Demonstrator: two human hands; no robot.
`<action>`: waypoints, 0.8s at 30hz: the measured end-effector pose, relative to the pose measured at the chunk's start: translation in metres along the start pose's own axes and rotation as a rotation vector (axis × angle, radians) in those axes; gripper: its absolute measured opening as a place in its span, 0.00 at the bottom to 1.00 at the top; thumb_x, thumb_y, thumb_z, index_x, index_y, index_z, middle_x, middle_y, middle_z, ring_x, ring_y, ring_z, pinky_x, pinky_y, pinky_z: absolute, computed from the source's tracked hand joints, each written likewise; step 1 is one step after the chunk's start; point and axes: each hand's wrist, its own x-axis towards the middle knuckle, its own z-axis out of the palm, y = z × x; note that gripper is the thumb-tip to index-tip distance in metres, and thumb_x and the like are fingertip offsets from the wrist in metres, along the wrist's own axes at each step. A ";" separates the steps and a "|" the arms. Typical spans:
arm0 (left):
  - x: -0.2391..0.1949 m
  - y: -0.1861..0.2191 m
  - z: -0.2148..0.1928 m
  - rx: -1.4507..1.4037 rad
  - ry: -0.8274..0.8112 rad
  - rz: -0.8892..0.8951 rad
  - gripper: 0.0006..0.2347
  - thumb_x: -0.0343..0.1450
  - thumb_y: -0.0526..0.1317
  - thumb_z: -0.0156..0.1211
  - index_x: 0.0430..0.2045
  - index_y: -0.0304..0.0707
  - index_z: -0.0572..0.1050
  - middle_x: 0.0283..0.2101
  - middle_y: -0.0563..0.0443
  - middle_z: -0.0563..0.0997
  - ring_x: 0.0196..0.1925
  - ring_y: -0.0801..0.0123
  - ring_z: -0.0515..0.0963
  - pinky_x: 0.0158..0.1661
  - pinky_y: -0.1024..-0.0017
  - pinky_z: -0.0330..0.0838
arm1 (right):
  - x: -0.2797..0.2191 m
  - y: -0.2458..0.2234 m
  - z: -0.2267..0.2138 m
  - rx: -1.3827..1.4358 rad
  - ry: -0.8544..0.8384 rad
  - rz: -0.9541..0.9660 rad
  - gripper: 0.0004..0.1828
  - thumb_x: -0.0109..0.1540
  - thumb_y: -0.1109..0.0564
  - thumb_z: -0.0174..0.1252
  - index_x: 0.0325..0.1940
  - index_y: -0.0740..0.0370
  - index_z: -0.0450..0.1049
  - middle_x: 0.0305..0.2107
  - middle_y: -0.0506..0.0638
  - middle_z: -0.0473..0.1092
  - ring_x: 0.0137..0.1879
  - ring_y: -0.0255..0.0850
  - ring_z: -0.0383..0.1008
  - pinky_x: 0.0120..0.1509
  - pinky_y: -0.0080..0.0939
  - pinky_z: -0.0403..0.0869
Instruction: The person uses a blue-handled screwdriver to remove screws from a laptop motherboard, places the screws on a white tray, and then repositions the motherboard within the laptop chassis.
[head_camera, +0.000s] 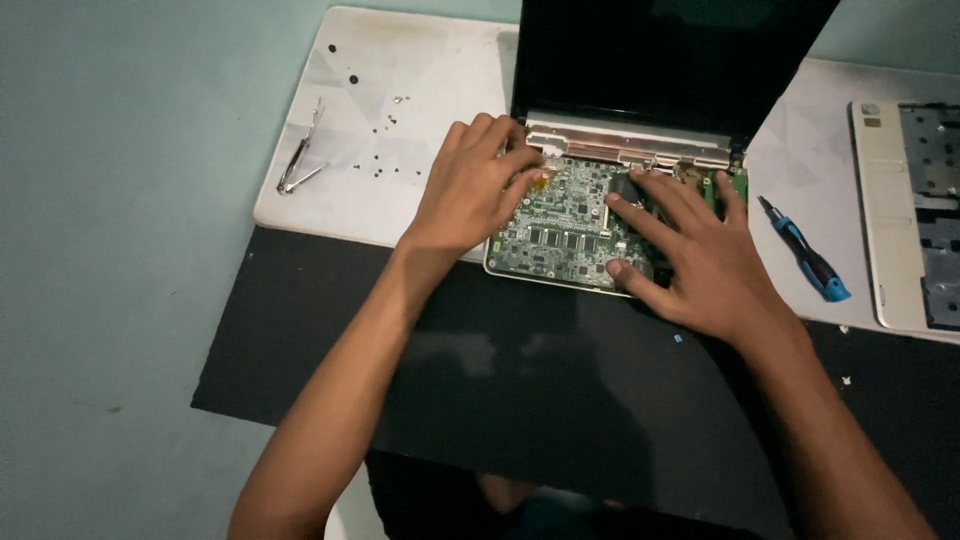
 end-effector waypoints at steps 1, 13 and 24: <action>0.000 0.000 0.001 0.003 0.021 0.005 0.08 0.84 0.43 0.69 0.51 0.40 0.89 0.50 0.46 0.80 0.55 0.52 0.76 0.51 0.54 0.66 | 0.000 0.001 0.001 -0.011 0.011 -0.007 0.44 0.76 0.26 0.48 0.93 0.43 0.63 0.90 0.59 0.57 0.93 0.62 0.56 0.91 0.86 0.43; 0.000 0.008 -0.002 0.042 0.023 0.003 0.06 0.79 0.35 0.76 0.49 0.42 0.89 0.52 0.45 0.81 0.56 0.52 0.77 0.52 0.55 0.68 | -0.001 -0.002 -0.001 -0.015 0.016 -0.005 0.43 0.76 0.26 0.49 0.93 0.43 0.63 0.90 0.58 0.58 0.91 0.62 0.59 0.91 0.85 0.45; 0.003 0.009 0.007 0.241 -0.003 0.000 0.08 0.82 0.48 0.70 0.49 0.54 0.91 0.52 0.49 0.82 0.57 0.52 0.78 0.56 0.50 0.66 | 0.016 -0.006 -0.017 -0.027 -0.044 0.057 0.39 0.77 0.26 0.45 0.86 0.45 0.71 0.82 0.57 0.65 0.84 0.60 0.64 0.86 0.82 0.48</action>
